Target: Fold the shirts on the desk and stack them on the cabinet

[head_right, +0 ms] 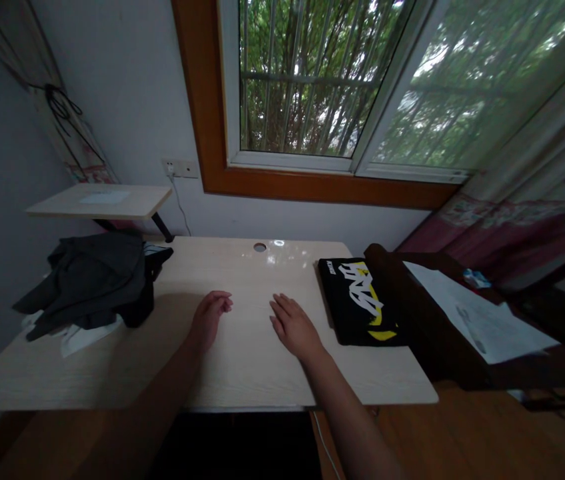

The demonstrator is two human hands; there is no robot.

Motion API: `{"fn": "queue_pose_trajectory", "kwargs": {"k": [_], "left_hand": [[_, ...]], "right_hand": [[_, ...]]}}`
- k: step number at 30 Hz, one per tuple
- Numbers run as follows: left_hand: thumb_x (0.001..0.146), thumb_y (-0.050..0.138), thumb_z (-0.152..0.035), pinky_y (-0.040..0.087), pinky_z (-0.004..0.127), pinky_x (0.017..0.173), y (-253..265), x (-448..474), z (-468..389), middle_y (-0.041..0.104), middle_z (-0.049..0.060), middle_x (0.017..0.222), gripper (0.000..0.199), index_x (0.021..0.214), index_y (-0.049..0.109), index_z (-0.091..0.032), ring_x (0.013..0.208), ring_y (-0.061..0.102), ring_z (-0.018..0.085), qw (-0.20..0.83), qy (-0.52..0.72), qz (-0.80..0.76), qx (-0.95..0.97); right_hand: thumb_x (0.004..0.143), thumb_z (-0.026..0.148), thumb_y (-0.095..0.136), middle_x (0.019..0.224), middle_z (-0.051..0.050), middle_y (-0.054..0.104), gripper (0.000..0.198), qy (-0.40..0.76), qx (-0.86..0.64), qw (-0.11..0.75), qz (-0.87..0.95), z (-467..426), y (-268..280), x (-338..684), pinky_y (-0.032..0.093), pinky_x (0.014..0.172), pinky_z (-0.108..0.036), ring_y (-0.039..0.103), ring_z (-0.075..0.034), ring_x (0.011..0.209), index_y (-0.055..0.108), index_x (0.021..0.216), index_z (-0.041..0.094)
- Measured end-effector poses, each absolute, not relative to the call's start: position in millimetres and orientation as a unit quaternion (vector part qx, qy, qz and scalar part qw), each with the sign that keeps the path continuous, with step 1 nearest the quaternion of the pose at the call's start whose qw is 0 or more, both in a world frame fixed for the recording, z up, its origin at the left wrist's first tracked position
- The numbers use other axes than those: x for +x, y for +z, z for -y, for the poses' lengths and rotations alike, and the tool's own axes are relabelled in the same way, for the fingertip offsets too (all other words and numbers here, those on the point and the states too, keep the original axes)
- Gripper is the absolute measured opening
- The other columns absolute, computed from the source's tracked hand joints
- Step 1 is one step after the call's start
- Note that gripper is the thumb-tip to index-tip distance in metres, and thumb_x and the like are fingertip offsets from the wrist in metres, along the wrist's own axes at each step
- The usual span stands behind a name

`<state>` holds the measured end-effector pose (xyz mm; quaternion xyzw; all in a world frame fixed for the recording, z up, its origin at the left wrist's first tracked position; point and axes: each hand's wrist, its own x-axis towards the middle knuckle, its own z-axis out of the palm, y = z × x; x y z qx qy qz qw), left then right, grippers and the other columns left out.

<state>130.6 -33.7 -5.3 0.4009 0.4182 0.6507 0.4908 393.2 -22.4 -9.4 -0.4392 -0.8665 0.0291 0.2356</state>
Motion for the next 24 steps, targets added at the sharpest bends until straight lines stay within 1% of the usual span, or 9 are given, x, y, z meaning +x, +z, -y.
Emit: {"fn": "queue_pose_trajectory", "kwargs": {"k": [4,8,12,14,16,18,20,22,24], "left_hand": [[0.083,0.065,-0.037,0.051,0.028,0.073,1.6,127.5,34.7,0.070,0.002,0.082,0.022,0.095,0.070,-0.019,0.073,0.062,0.013,0.439,0.653,-0.458,0.413],[0.085,0.064,-0.039,0.053,0.032,0.080,15.4,107.5,33.2,0.071,0.004,0.090,0.023,0.097,0.068,-0.020,0.083,0.066,0.017,0.366,0.640,-0.505,0.450],[0.090,0.057,-0.037,0.051,0.039,0.095,39.6,51.0,30.9,0.070,0.008,0.109,0.025,0.104,0.070,-0.021,0.101,0.066,0.022,0.182,0.551,-0.592,0.559],[0.090,0.054,-0.033,0.045,0.045,0.106,53.5,13.3,32.9,0.069,0.009,0.114,0.027,0.108,0.071,-0.021,0.112,0.062,0.026,0.045,0.482,-0.632,0.605],[0.090,0.054,-0.030,0.035,0.051,0.115,65.3,-24.4,38.9,0.066,0.012,0.126,0.036,0.123,0.067,-0.020,0.124,0.055,0.029,-0.064,0.415,-0.663,0.620],[0.090,0.056,-0.030,0.027,0.056,0.119,72.6,-58.2,49.1,0.057,0.015,0.142,0.046,0.134,0.061,-0.020,0.142,0.038,0.035,-0.145,0.340,-0.692,0.620],[0.087,0.061,-0.032,0.021,0.064,0.119,74.2,-86.1,61.2,0.045,0.017,0.154,0.057,0.142,0.054,-0.019,0.150,0.021,0.042,-0.195,0.271,-0.723,0.605],[0.085,0.064,-0.034,0.022,0.068,0.116,70.9,-108.2,71.8,0.038,0.016,0.159,0.065,0.146,0.049,-0.019,0.149,0.020,0.046,-0.218,0.231,-0.748,0.583],[0.083,0.065,-0.033,0.030,0.064,0.114,65.6,-125.1,78.6,0.039,0.012,0.160,0.062,0.143,0.052,-0.021,0.145,0.029,0.044,-0.225,0.225,-0.762,0.564]], "right_hand": [[0.100,0.029,0.051,0.149,-0.010,0.055,0.041,0.039,-0.443,0.249,0.860,22.8,-9.2,395.7,0.042,0.118,-0.053,0.050,-0.029,0.140,0.061,0.140,0.023],[0.100,0.029,0.050,0.148,-0.009,0.056,0.041,0.046,-0.442,0.255,0.859,21.9,-9.4,395.8,0.042,0.118,-0.054,0.051,-0.029,0.139,0.060,0.140,0.024],[0.100,0.029,0.049,0.148,-0.010,0.056,0.041,0.055,-0.441,0.254,0.859,21.1,-10.4,396.4,0.041,0.117,-0.057,0.051,-0.029,0.139,0.060,0.140,0.024],[0.100,0.029,0.049,0.148,-0.009,0.056,0.041,0.061,-0.442,0.255,0.858,21.3,-10.1,396.7,0.041,0.117,-0.057,0.051,-0.029,0.139,0.060,0.140,0.024],[0.100,0.030,0.050,0.148,-0.009,0.056,0.041,0.068,-0.442,0.258,0.856,21.7,-9.4,396.7,0.042,0.117,-0.057,0.051,-0.030,0.139,0.061,0.139,0.025],[0.100,0.030,0.050,0.148,-0.009,0.057,0.040,0.072,-0.444,0.262,0.854,21.9,-8.7,396.4,0.042,0.117,-0.058,0.051,-0.030,0.139,0.061,0.138,0.025],[0.100,0.030,0.051,0.147,-0.009,0.057,0.040,0.075,-0.444,0.265,0.853,21.7,-8.3,396.1,0.041,0.117,-0.057,0.051,-0.030,0.139,0.062,0.138,0.025],[0.100,0.030,0.051,0.147,-0.009,0.057,0.039,0.077,-0.443,0.268,0.852,21.4,-8.2,396.0,0.042,0.117,-0.057,0.051,-0.030,0.138,0.063,0.137,0.025],[0.099,0.030,0.052,0.147,-0.009,0.058,0.039,0.078,-0.442,0.268,0.853,21.0,-8.2,396.1,0.043,0.116,-0.056,0.052,-0.030,0.138,0.063,0.136,0.024]]}}
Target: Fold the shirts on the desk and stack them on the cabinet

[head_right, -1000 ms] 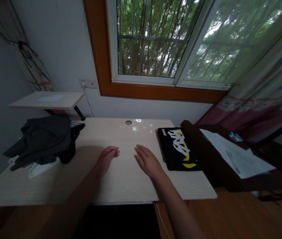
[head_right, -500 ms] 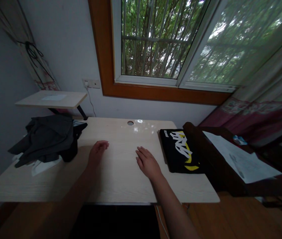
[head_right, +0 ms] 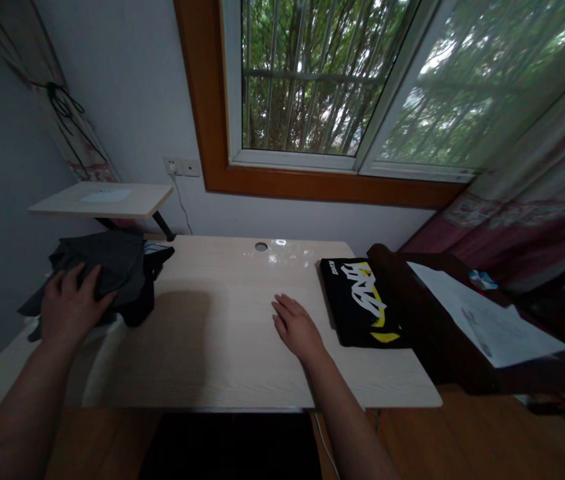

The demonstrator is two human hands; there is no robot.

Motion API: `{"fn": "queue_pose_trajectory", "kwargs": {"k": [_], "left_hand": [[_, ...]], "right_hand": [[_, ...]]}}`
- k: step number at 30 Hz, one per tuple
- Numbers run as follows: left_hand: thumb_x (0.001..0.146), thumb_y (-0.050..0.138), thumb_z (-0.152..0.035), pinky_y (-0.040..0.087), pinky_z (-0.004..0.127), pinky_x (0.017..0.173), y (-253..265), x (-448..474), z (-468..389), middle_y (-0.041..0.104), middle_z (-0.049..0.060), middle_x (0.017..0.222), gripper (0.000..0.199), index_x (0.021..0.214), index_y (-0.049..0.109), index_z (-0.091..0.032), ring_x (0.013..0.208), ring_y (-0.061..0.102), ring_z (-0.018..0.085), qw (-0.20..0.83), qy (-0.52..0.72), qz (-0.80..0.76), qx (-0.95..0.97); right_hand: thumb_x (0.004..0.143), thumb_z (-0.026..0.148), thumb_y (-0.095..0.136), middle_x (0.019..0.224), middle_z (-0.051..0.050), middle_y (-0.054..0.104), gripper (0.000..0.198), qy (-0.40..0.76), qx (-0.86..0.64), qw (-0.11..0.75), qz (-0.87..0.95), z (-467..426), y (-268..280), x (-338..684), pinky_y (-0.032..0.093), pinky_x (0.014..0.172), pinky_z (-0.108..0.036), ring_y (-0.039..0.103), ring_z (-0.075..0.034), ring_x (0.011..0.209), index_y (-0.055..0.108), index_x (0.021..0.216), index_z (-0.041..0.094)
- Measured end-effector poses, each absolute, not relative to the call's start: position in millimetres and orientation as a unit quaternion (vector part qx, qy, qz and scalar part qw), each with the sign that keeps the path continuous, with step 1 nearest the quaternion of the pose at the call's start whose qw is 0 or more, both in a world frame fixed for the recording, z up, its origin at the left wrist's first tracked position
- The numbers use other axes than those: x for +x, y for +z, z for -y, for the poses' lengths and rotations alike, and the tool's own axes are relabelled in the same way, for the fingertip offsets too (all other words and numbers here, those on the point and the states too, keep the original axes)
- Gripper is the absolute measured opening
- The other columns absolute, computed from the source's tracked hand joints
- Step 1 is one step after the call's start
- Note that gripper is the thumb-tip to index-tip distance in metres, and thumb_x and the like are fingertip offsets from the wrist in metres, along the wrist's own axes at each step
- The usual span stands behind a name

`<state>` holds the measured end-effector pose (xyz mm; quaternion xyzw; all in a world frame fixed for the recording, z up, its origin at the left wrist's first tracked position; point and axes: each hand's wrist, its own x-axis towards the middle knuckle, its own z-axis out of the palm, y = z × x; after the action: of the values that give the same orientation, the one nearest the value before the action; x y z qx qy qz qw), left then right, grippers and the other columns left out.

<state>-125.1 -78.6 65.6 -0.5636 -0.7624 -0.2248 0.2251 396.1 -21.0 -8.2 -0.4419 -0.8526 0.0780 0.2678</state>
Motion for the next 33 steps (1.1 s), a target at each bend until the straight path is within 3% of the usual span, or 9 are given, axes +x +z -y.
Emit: {"fn": "queue_pose_trajectory", "kwargs": {"k": [5,10,12,14,15,18,26,33], "left_hand": [[0.094,0.051,-0.032,0.035,0.051,0.116,62.9,-139.2,81.1,0.059,0.003,0.142,0.031,0.118,0.067,-0.021,0.134,0.049,0.030,0.221,-0.289,0.749,-0.554],[0.095,0.049,-0.034,0.013,0.065,0.121,70.7,-103.3,75.6,0.072,0.008,0.121,0.029,0.110,0.070,-0.019,0.139,0.045,0.032,0.238,-0.330,0.746,-0.527],[0.096,0.045,-0.037,0.029,0.056,0.116,69.5,-79.5,70.4,0.072,0.012,0.120,0.034,0.109,0.070,-0.018,0.127,0.057,0.031,0.152,-0.338,0.745,-0.555],[0.096,0.044,-0.042,0.046,0.041,0.098,65.1,-53.2,63.7,0.074,0.010,0.107,0.036,0.109,0.069,-0.020,0.105,0.066,0.027,0.061,-0.359,0.756,-0.544],[0.096,0.045,-0.045,0.049,0.035,0.088,62.2,-39.7,60.2,0.074,0.008,0.097,0.035,0.105,0.068,-0.020,0.092,0.067,0.024,0.014,-0.364,0.745,-0.559],[0.095,0.047,-0.051,0.046,0.029,0.074,53.3,0.7,50.0,0.065,0.002,0.072,0.035,0.083,0.063,-0.021,0.070,0.061,0.019,-0.074,-0.395,0.692,-0.599],[0.091,0.058,-0.046,0.039,0.026,0.065,62.9,101.6,44.4,0.055,-0.003,0.066,0.032,0.070,0.055,-0.021,0.065,0.052,0.015,-0.261,-0.449,0.554,-0.651],[0.096,0.054,-0.041,0.040,0.027,0.067,74.9,180.1,64.0,0.061,0.000,0.070,0.030,0.077,0.066,-0.020,0.069,0.054,0.016,-0.411,-0.365,0.345,-0.761]], "right_hand": [[0.099,0.029,0.051,0.147,-0.010,0.057,0.040,0.075,-0.441,0.265,0.854,20.9,-8.2,396.7,0.042,0.117,-0.055,0.051,-0.029,0.138,0.061,0.138,0.023],[0.100,0.029,0.051,0.147,-0.009,0.057,0.040,0.075,-0.443,0.264,0.854,21.2,-8.7,397.4,0.042,0.117,-0.056,0.051,-0.029,0.138,0.061,0.138,0.025],[0.100,0.030,0.051,0.147,-0.009,0.057,0.039,0.074,-0.445,0.264,0.853,20.8,-9.1,397.6,0.041,0.117,-0.057,0.052,-0.029,0.138,0.062,0.138,0.025],[0.100,0.030,0.051,0.147,-0.009,0.058,0.040,0.074,-0.442,0.268,0.853,20.3,-9.4,397.6,0.042,0.117,-0.057,0.052,-0.030,0.138,0.062,0.138,0.025],[0.099,0.030,0.051,0.146,-0.009,0.058,0.040,0.074,-0.440,0.272,0.853,20.1,-9.4,397.5,0.042,0.116,-0.057,0.052,-0.030,0.137,0.062,0.138,0.026],[0.099,0.030,0.051,0.146,-0.009,0.058,0.040,0.076,-0.436,0.278,0.852,20.2,-8.9,396.8,0.043,0.116,-0.058,0.053,-0.030,0.137,0.062,0.137,0.026],[0.099,0.031,0.052,0.147,-0.011,0.057,0.041,0.064,-0.438,0.264,0.857,21.4,-7.6,396.1,0.042,0.116,-0.057,0.051,-0.031,0.138,0.060,0.139,0.025],[0.091,0.035,0.063,0.150,-0.015,0.052,0.079,0.105,-0.406,0.281,0.863,24.0,-4.6,399.8,0.043,0.113,-0.055,0.052,-0.032,0.136,0.025,0.160,0.024]]}}
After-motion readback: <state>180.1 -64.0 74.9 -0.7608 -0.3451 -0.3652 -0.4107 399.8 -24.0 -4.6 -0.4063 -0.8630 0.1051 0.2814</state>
